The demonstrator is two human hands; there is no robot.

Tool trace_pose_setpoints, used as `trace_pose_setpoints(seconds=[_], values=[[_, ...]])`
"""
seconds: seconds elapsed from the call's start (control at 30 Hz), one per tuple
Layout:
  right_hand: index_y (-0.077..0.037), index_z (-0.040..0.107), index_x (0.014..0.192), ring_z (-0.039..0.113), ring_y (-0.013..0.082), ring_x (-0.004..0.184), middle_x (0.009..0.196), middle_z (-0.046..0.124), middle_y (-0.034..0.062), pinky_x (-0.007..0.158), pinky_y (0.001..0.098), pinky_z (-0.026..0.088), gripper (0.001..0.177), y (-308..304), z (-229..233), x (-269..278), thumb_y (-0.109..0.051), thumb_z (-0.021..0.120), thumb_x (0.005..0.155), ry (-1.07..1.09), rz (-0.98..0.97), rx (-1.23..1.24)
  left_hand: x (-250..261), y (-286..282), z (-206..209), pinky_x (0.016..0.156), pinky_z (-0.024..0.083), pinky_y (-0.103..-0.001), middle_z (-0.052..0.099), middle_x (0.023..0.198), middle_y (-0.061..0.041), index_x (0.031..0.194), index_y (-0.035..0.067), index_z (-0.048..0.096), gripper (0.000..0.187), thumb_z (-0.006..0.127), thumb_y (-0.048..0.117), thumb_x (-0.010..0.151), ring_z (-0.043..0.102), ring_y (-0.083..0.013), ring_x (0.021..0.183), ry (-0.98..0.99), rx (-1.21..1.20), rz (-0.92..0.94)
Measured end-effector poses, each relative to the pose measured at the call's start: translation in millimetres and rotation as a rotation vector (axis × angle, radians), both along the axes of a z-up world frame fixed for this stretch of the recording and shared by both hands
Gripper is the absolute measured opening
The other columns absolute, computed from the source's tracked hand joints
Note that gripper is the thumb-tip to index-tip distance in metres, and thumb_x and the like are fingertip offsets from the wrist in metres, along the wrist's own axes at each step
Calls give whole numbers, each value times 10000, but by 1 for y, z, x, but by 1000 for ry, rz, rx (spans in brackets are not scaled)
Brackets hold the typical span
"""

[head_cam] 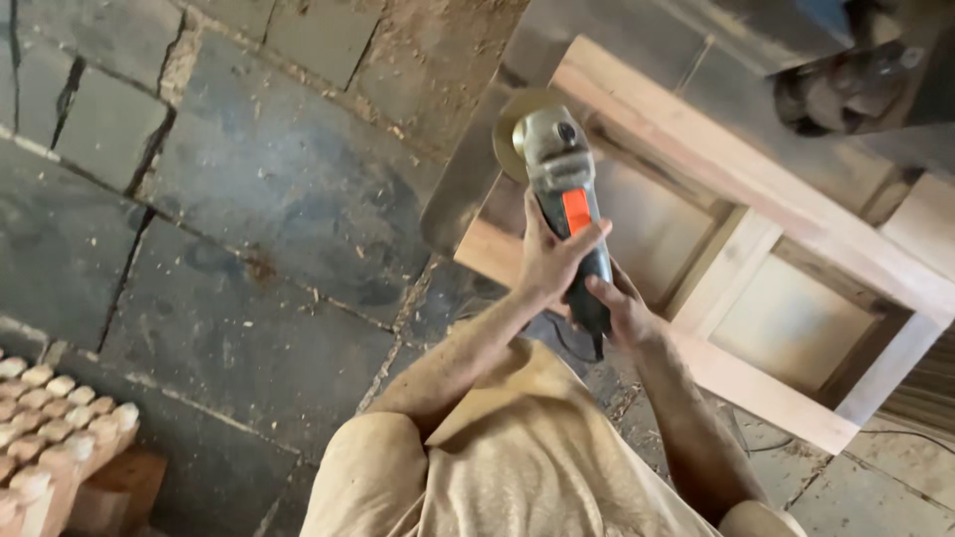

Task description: The person uses an angle grinder with a sanding disc to smooth the surface of a wooden frame placed on a workbench. The operator moves the tool back and forth along the edges and flat surfaces of the frame, generating wood dust.

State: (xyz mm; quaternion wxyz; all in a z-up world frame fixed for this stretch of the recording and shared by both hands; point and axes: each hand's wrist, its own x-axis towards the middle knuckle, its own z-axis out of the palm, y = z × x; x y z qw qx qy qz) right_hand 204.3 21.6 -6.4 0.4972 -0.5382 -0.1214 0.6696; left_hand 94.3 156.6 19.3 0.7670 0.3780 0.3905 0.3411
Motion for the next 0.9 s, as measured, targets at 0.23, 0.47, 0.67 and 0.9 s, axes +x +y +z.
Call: trace_pose_setpoints(seconds=[0.23, 0.47, 0.67, 0.9], values=[[-60, 488, 1336, 687, 224, 690, 958, 667, 154, 590, 354, 595, 592, 69, 5, 47, -429, 708, 928, -2, -137, 7, 69, 71, -15, 812, 583, -357, 603, 1107, -141, 1331, 7, 394, 704, 837, 246, 839, 642, -195, 950, -40, 59, -64], [-72, 521, 1313, 680, 230, 672, 953, 673, 147, 576, 349, 592, 522, 48, 10, 68, -392, 674, 929, 5, -267, -61, 107, 60, -20, 835, 592, -347, 585, 1157, -126, 1392, 43, 321, 806, 840, 291, 827, 641, -186, 1008, 3, 106, -202], [-56, 508, 1301, 672, 246, 645, 936, 661, 155, 532, 355, 565, 481, 9, 10, 78, -367, 643, 960, 10, -348, -20, 128, 26, -17, 836, 598, -356, 567, 1187, -126, 1435, 52, 280, 844, 831, 276, 837, 630, -196, 1042, -66, 92, -271], [-42, 505, 1353, 677, 219, 656, 951, 658, 128, 543, 330, 562, 517, -58, 11, 104, -353, 638, 962, -7, -427, -31, 169, -35, -13, 774, 621, -371, 603, 1147, -136, 1459, 69, 219, 904, 821, 242, 807, 674, -222, 955, -23, -31, -381]])
